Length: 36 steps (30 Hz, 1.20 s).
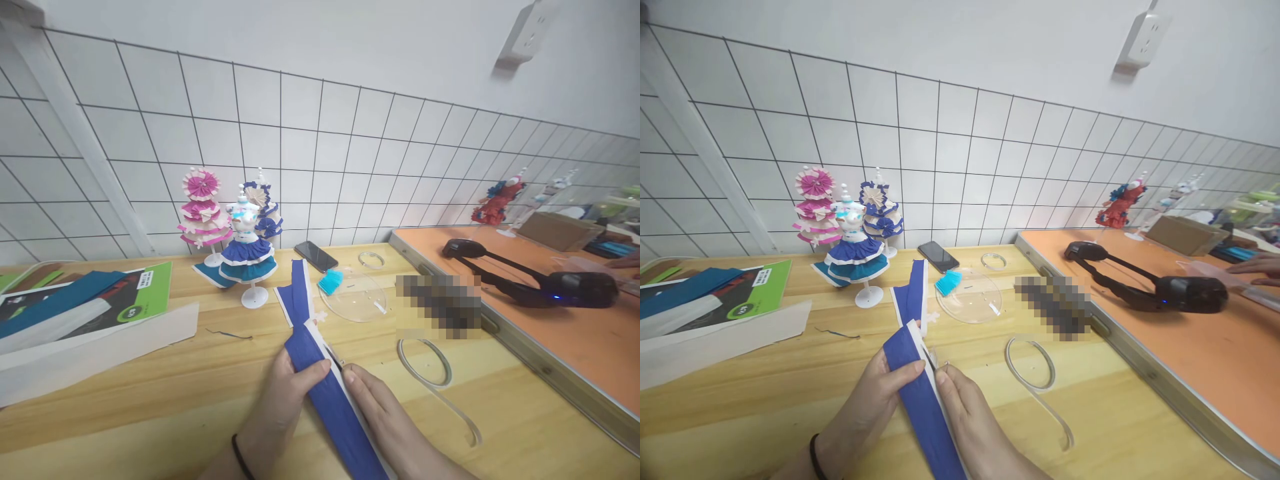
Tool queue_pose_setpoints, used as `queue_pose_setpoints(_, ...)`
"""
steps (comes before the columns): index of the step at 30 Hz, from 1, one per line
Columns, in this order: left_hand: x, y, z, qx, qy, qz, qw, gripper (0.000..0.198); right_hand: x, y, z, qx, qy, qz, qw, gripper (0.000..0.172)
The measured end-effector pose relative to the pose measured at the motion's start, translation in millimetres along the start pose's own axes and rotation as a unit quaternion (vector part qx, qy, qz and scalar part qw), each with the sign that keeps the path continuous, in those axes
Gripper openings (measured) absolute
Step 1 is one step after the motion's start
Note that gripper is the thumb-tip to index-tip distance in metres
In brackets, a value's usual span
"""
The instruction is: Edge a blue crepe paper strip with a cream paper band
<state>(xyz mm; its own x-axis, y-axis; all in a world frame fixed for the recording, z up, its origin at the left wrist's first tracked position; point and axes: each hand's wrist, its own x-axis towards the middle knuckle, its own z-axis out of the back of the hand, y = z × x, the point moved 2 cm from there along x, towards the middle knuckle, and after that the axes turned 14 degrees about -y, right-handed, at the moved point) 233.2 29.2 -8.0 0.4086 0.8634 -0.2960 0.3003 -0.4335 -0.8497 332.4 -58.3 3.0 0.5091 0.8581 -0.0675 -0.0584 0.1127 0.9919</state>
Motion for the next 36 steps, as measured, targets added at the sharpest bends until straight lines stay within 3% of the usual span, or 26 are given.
queue_pose_setpoints(6,-4,-9,-5.6,-0.065,0.04,0.035,0.996,0.029,-1,-1,2,-0.01,0.012,0.004,1.0,0.031)
queue_pose_setpoints(11,-2,-9,-4.3,-0.064,0.029,0.041,0.997,0.022,-3,-3,1,-0.022,0.016,0.004,1.0,0.032)
queue_pose_setpoints(26,1,9,0.1,0.022,0.01,0.0,1.0,0.025,-7,6,1,0.002,-0.021,-0.053,0.998,0.04)
queue_pose_setpoints(36,0,7,-1.0,0.014,0.012,0.008,1.0,0.026,-6,1,3,-0.001,-0.018,-0.052,0.999,0.039)
